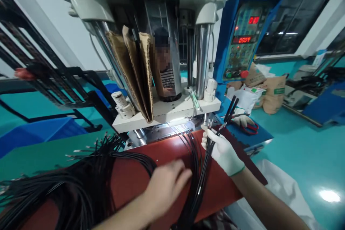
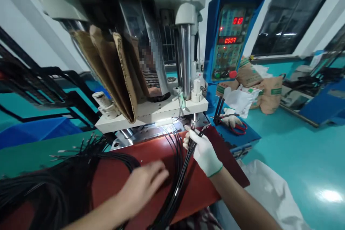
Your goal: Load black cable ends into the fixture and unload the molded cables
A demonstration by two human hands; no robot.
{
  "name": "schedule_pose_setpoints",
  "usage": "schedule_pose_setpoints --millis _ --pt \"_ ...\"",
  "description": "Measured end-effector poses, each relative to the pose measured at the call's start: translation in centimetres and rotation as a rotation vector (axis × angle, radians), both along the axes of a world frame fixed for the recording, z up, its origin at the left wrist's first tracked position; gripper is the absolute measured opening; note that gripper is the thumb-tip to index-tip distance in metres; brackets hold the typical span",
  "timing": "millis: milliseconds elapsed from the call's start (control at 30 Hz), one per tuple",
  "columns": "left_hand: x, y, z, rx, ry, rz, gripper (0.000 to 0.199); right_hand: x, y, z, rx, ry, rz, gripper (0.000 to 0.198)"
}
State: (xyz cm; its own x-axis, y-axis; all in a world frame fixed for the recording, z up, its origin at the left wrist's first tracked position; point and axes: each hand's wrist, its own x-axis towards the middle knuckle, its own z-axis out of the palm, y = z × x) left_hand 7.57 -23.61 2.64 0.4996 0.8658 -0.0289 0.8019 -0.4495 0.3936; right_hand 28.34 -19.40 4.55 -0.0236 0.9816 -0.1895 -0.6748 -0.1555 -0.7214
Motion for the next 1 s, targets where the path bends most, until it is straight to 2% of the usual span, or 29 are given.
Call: schedule_pose_setpoints --millis 33,100,200,267,333,433,533,633,667,733,800,867,933,1000 --pt "-0.7 2.0 0.0 0.137 0.047 0.061 0.037 0.1 0.2 -0.5 -0.011 -0.028 0.094 0.026" --pt "-2.1 6.2 -0.7 0.350 0.168 0.090 0.030 0.1 0.2 -1.4 -0.046 -0.075 0.261 0.027" --pt "-2.9 10.9 -2.5 0.387 0.335 0.067 0.032 -0.3 -0.1 -2.6 -0.111 -0.090 0.408 0.030" --pt "-2.9 12.5 -3.3 0.348 0.380 0.058 0.027 -0.8 -0.4 -3.1 -0.112 -0.099 0.445 0.029" --pt "-2.6 13.0 -3.3 0.325 0.399 0.046 0.024 -1.1 -0.7 -3.2 -0.091 -0.126 0.463 0.029" --pt "-2.8 12.2 -2.1 0.303 0.440 0.033 0.025 -1.3 -1.1 -3.1 -0.100 -0.175 0.480 0.034" --pt "-4.2 10.1 -0.1 0.276 0.542 0.061 0.032 -1.0 -1.5 -3.2 -0.107 -0.197 0.500 0.033" --pt "-6.3 7.3 2.1 0.194 0.612 0.104 0.033 -0.6 -1.6 -3.4 -0.096 -0.126 0.584 0.030" --pt "-7.1 6.3 2.8 0.139 0.571 0.131 0.030 -0.5 -1.6 -3.5 -0.105 -0.065 0.618 0.031" --pt "-8.1 4.6 3.9 -0.022 0.354 0.222 0.026 -0.4 -1.4 -3.7 -0.147 0.109 0.709 0.030" --pt "-8.2 3.4 4.5 -0.288 0.018 0.340 0.037 -0.6 -1.2 -3.6 -0.189 0.298 0.794 0.028" --pt "-7.3 2.7 4.4 -0.631 -0.343 0.427 0.047 -1.3 -1.1 -3.4 -0.208 0.405 0.849 0.024" --pt "-5.9 2.7 3.6 -0.958 -0.666 0.430 0.042 -2.2 -1.4 -3.0 -0.215 0.380 0.857 0.022" --pt "-4.2 3.1 2.4 -1.162 -0.913 0.360 0.032 -3.0 -1.8 -2.6 -0.188 0.214 0.837 0.022"
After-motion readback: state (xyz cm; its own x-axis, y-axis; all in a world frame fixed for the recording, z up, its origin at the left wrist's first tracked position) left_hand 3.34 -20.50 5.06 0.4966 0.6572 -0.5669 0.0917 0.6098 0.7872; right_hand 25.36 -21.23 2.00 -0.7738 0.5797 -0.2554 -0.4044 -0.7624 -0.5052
